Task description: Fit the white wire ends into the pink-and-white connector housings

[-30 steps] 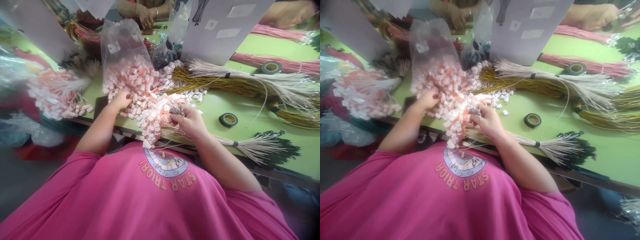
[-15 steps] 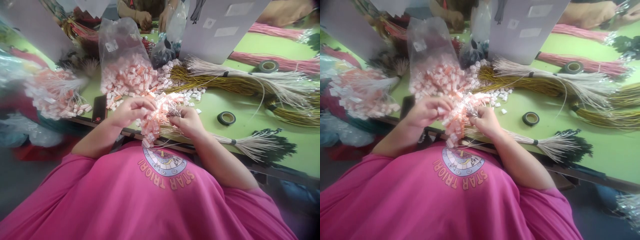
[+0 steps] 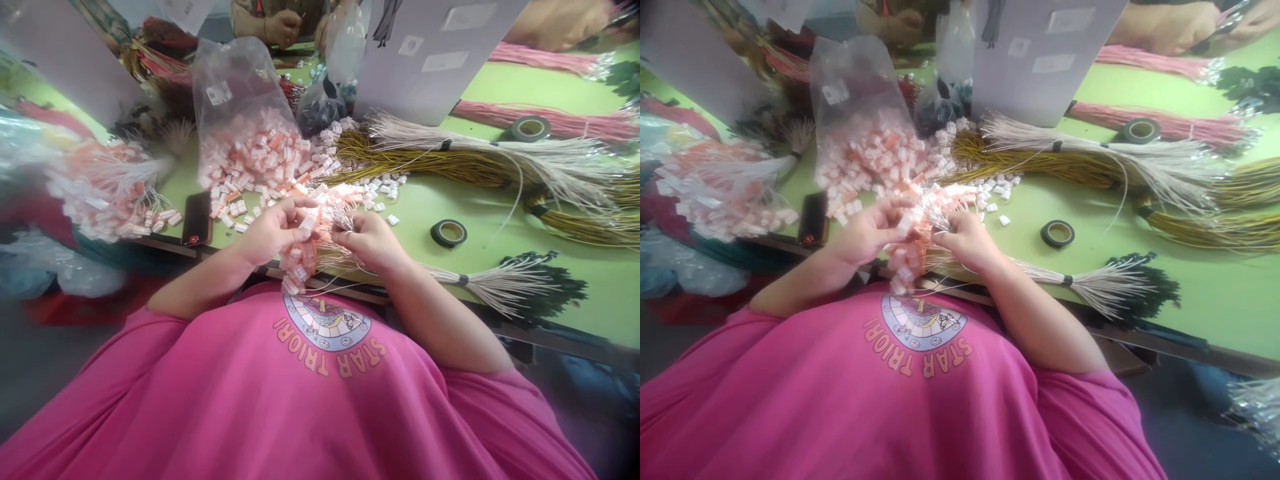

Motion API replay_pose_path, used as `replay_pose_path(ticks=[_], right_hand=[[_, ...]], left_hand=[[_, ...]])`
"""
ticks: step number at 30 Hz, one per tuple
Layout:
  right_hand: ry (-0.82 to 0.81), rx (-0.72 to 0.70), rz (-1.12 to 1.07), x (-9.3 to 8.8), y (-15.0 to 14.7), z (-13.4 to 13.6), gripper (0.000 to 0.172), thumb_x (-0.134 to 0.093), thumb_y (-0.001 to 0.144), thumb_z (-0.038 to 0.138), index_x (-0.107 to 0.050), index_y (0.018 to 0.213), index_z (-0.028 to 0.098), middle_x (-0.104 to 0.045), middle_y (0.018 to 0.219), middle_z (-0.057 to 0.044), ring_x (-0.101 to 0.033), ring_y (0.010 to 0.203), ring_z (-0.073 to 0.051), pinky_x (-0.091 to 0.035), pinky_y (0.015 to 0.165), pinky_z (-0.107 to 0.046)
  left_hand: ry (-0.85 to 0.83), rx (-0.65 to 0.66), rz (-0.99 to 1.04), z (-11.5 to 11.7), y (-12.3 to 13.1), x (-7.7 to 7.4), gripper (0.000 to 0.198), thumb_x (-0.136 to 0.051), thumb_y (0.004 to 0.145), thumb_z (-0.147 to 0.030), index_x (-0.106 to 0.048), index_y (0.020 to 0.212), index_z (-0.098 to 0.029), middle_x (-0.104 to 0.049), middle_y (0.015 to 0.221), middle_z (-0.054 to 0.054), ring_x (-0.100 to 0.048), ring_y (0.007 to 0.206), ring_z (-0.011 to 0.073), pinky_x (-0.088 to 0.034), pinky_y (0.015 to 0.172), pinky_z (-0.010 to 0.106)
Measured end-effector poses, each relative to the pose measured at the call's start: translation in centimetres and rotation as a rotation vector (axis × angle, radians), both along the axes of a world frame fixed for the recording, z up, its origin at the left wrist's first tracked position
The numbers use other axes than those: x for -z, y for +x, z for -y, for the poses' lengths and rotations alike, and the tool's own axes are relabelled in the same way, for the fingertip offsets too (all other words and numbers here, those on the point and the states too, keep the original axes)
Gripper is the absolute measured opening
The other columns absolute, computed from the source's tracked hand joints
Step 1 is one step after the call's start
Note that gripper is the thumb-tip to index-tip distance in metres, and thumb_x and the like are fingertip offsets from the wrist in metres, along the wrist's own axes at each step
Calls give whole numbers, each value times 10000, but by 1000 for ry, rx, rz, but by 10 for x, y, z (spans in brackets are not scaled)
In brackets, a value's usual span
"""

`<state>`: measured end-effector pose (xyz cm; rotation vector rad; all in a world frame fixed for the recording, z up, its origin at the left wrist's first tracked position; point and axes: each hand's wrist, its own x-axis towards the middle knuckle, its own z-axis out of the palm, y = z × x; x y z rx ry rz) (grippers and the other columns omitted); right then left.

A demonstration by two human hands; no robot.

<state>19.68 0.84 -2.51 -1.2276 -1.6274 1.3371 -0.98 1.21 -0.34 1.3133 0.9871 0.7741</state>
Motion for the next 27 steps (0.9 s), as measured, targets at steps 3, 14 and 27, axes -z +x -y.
replay_pose_path(ticks=[3, 14, 27], right_hand=[[-54, 17, -109, 0, 0, 1, 132, -590, 674, 215, -504, 583, 174, -424, 536, 45, -359, 510, -79, -278, 510, -266], [93, 103, 69, -7, -5, 6, 213, -573, 733, 279, -480, 575, 170, -394, 560, 40, -368, 561, -86, -301, 531, -251], [130, 62, 64, 0, -9, 6, 128, -580, 746, 268, -586, 673, 163, -539, 640, 17, -471, 624, -108, -365, 594, -249]], left_hand=[[15, 27, -60, 0, 2, -2, 297, -644, 770, -146, -585, 1058, -188, -622, 814, 13, -670, 783, 155, -519, 603, 235], [119, 53, -217, 4, 9, -7, 197, -647, 785, -178, -603, 977, -157, -644, 822, 15, -615, 741, 118, -501, 706, 257], [230, -16, -331, 4, 12, 12, 208, -685, 741, -222, -666, 936, -154, -702, 894, 55, -653, 794, 160, -528, 769, 327]])
